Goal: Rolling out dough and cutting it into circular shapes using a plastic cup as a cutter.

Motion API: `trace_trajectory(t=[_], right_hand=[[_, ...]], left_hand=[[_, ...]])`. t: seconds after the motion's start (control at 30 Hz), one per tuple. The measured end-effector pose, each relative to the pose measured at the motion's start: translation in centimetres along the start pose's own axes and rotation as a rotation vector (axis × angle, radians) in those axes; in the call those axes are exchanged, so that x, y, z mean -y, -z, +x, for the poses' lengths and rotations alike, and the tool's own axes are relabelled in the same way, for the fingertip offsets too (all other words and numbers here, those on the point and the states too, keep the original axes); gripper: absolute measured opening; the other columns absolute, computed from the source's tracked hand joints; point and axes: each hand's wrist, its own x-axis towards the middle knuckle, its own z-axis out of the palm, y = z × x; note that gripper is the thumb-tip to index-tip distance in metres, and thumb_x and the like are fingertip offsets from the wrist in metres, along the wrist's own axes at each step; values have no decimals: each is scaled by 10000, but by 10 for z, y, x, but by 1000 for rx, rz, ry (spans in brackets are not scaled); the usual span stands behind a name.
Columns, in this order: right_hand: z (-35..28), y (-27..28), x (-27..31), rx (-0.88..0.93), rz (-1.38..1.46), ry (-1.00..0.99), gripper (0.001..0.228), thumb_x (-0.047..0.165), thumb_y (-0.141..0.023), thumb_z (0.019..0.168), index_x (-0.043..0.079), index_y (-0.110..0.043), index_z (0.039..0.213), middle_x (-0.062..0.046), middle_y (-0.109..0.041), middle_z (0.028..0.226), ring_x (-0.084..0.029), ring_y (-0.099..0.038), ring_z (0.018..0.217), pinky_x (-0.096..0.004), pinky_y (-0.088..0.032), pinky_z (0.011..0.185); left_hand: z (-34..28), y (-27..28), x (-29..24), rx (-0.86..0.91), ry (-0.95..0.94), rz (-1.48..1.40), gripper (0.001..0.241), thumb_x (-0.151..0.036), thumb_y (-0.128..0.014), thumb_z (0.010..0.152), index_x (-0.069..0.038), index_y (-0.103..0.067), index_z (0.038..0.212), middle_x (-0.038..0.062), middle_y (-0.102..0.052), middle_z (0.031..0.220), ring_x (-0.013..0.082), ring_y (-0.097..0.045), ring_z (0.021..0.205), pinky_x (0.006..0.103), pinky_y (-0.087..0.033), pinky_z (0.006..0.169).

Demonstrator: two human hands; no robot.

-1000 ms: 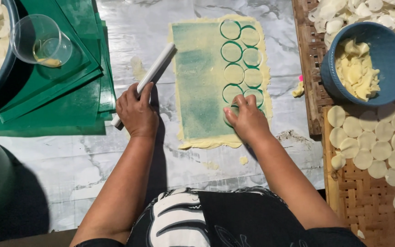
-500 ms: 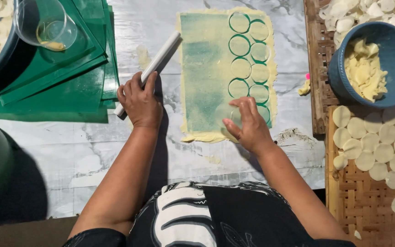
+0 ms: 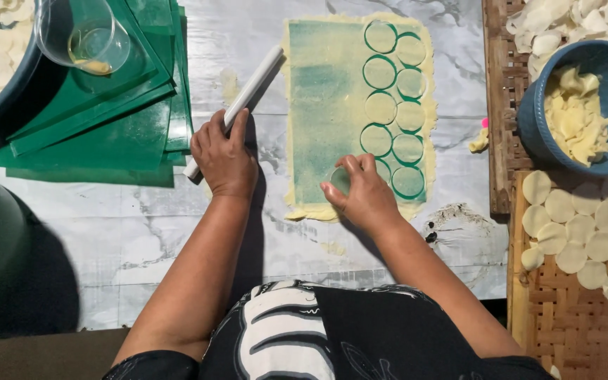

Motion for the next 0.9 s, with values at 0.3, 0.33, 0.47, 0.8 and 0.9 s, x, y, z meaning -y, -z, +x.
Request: trace_trajectory(t=[0.3,0.33,0.47,0.8,0.9], right_hand=[[9,1,-4,63,-39,23,489,584,-609,891,291,-502,1269,-92,-464,1269,-554,-671,1015,-629,-571,907],[8,5,-2,64,-39,26,489,584,-609,891,291,-502,1269,-92,-464,1269,-554,-671,1015,-629,-571,907],[5,27,3,151,21,56,498,511,-651,880,232,-542,1278,-153,-497,1276,-582,-629,1103,-666,-547,924],[23,36,-25,-222,222,212,555,465,-778,863,227,-587,1326,-95,-493,1291,-447,-600,1212,-571,-524,981],[31,27,-36,-246,228,222,554,451,-796,853,257,-588,1329,-66,-500,1299,-406,-597,1226,-551,-524,994]], left_hand=[[-1,-3,2,-6,-4,3,488,-53,-682,866,-275,-671,1301,99,-589,1275,329,-561,1150,490,-369,995],[-1,-2,2,-7,-3,6,488,-53,-682,866,-275,-671,1301,99,-589,1275,329,-561,1150,490,-369,995],[0,0,1,-6,1,-5,478,-43,-671,876,-272,-674,1296,97,-595,1266,328,-568,1138,485,-376,983],[3,6,-3,14,16,-5,500,-37,-696,861,-280,-680,1297,98,-601,1263,336,-575,1140,495,-386,991],[3,4,-2,16,16,0,507,-38,-695,861,-282,-673,1305,98,-600,1269,331,-575,1151,494,-386,996]])
